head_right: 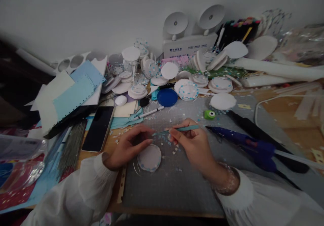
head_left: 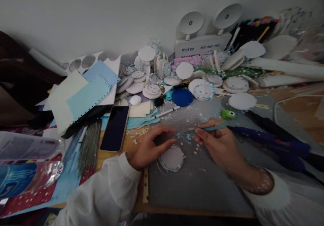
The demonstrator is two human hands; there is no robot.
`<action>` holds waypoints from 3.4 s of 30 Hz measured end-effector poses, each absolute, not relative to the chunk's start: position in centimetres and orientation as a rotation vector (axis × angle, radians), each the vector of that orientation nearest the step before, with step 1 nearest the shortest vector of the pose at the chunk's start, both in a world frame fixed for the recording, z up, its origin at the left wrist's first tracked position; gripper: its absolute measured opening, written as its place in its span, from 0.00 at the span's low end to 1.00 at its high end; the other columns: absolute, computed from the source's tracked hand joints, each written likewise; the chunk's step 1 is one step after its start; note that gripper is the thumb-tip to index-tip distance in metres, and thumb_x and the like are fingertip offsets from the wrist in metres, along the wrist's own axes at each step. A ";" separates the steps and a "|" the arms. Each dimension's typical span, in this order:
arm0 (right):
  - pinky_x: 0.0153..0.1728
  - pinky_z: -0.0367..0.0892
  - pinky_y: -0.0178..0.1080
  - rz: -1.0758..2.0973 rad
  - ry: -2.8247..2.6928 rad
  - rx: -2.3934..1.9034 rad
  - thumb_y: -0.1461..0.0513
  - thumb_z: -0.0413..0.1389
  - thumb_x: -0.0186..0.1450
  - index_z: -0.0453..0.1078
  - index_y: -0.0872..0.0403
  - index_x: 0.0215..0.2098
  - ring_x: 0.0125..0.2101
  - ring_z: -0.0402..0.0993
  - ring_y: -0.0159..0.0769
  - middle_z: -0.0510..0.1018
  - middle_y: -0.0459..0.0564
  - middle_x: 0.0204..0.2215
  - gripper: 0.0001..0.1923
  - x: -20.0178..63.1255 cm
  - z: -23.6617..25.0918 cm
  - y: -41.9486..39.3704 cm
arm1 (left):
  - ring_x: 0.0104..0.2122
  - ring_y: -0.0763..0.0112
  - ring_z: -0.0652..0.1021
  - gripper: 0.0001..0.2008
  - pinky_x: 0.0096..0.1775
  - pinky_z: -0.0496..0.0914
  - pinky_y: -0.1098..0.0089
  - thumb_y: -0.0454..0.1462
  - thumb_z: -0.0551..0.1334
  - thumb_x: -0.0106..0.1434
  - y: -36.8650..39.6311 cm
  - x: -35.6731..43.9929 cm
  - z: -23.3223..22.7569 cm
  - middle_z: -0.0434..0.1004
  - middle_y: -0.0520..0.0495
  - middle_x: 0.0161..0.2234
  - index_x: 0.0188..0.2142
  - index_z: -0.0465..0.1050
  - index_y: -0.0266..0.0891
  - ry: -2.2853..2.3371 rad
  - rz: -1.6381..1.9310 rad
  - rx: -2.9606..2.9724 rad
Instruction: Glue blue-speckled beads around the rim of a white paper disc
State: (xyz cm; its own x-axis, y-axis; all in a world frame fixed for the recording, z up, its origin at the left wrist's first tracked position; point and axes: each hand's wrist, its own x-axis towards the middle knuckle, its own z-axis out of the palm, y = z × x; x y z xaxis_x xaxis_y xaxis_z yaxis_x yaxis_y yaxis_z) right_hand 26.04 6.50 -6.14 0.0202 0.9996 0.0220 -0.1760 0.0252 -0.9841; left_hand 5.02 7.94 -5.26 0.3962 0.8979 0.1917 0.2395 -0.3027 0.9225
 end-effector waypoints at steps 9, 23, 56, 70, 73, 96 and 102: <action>0.18 0.69 0.32 1.271 -1.068 -1.073 0.57 0.66 0.57 0.71 0.49 0.29 0.19 0.73 0.30 0.77 0.43 0.20 0.08 25.5 -6.2 6.1 | 0.34 0.68 0.78 0.07 0.39 0.72 0.69 0.39 0.65 0.62 8.1 5.0 -5.2 0.79 0.44 0.32 0.32 0.77 0.36 0.935 1.008 1.687; 0.17 0.68 0.30 1.287 -1.082 -1.087 0.55 0.65 0.56 0.70 0.51 0.29 0.18 0.72 0.29 0.76 0.43 0.18 0.11 25.6 -6.2 6.4 | 0.34 0.68 0.79 0.07 0.39 0.73 0.69 0.38 0.65 0.61 8.1 4.9 -5.2 0.80 0.43 0.32 0.31 0.79 0.36 0.923 1.006 1.686; 0.16 0.66 0.31 1.331 -1.063 -1.090 0.55 0.65 0.57 0.68 0.51 0.28 0.17 0.69 0.29 0.71 0.41 0.16 0.12 25.9 -5.8 6.0 | 0.34 0.67 0.79 0.07 0.38 0.73 0.70 0.37 0.67 0.60 7.9 4.8 -5.2 0.82 0.42 0.31 0.31 0.80 0.34 0.898 1.006 1.664; 0.15 0.66 0.32 1.028 -1.266 -1.119 0.56 0.66 0.55 0.72 0.51 0.26 0.17 0.70 0.30 0.74 0.44 0.19 0.09 25.4 -4.3 5.3 | 0.34 0.66 0.79 0.08 0.39 0.73 0.68 0.39 0.66 0.60 7.6 4.7 -5.3 0.81 0.42 0.31 0.30 0.80 0.35 0.875 1.051 1.702; 0.16 0.65 0.32 1.060 -1.264 -1.147 0.55 0.65 0.56 0.72 0.52 0.27 0.16 0.69 0.30 0.73 0.43 0.18 0.10 25.5 -4.8 5.3 | 0.34 0.66 0.79 0.09 0.38 0.73 0.68 0.40 0.66 0.60 7.6 4.6 -5.3 0.82 0.41 0.31 0.31 0.80 0.35 0.864 1.045 1.708; 0.26 0.68 0.34 0.925 -1.218 -1.073 0.60 0.66 0.55 0.71 0.49 0.25 0.27 0.73 0.31 0.75 0.44 0.26 0.08 27.3 -4.6 5.9 | 0.31 0.68 0.75 0.12 0.37 0.68 0.67 0.40 0.62 0.64 7.5 4.2 -4.5 0.76 0.46 0.26 0.27 0.78 0.37 0.858 1.164 1.771; 0.35 0.71 0.36 0.066 -1.979 -0.797 0.68 0.58 0.64 0.73 0.51 0.40 0.33 0.74 0.31 0.79 0.46 0.33 0.08 27.0 -1.3 3.0 | 0.28 0.69 0.73 0.14 0.34 0.66 0.68 0.41 0.60 0.65 7.0 4.0 -3.9 0.75 0.45 0.24 0.30 0.81 0.36 0.784 1.066 1.772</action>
State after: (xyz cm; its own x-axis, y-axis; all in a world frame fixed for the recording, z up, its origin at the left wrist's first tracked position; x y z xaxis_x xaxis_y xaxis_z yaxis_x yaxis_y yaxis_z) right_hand 27.02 3.04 -1.34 -0.3199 0.5573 0.7662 0.5053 0.7845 -0.3595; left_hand 4.00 7.02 -3.86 0.4280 0.8403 0.3327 0.0680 -0.3970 0.9153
